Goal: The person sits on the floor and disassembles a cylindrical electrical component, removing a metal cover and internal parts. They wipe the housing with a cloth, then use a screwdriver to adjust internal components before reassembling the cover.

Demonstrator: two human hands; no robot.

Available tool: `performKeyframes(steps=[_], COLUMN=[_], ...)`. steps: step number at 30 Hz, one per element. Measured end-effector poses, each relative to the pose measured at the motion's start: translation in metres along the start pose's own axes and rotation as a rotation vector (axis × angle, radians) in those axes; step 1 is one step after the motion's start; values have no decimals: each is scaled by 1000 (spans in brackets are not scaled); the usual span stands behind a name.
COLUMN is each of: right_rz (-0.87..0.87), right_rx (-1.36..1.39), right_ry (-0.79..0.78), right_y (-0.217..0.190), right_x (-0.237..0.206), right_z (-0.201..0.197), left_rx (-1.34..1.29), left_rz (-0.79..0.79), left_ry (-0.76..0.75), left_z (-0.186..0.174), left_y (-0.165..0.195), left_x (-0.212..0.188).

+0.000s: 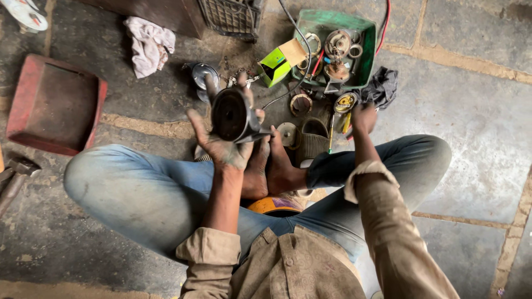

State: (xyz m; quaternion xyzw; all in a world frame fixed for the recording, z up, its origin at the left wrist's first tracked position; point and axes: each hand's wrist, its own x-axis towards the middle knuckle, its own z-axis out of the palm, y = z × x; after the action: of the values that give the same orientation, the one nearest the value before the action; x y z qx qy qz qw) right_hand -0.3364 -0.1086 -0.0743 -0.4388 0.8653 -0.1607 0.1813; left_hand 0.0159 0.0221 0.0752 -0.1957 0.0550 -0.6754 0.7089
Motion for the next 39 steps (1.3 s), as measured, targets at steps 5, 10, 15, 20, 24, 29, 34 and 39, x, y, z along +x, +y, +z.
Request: performKeyframes(steps=[5, 10, 15, 20, 24, 29, 34, 39], right_rz=[37, -136, -187, 152, -36, -205, -185, -136], right_rx=[-104, -55, -142, 416, 952, 1261, 1306, 1263], right_ry=[169, 49, 85, 92, 32, -300, -491, -612], right_y=[11, 7, 10, 1, -13, -31, -54, -57], right_x=[28, 34, 44, 67, 67, -12, -87, -135], right_z=[-12, -10, 3, -16, -75, -131, -124, -97], left_rx=[134, 703, 752, 830, 849, 895, 880, 912], left_rz=[-17, 54, 60, 55, 8, -36, 16, 102], left_ry=[181, 376, 528, 470, 555, 466, 551, 442], left_z=[-6, -18, -26, -29, -33, -35, -27, -9], left_y=[6, 7, 8, 13, 12, 6, 8, 27], left_x=[-5, -5, -2, -1, 1, 2, 5, 5])
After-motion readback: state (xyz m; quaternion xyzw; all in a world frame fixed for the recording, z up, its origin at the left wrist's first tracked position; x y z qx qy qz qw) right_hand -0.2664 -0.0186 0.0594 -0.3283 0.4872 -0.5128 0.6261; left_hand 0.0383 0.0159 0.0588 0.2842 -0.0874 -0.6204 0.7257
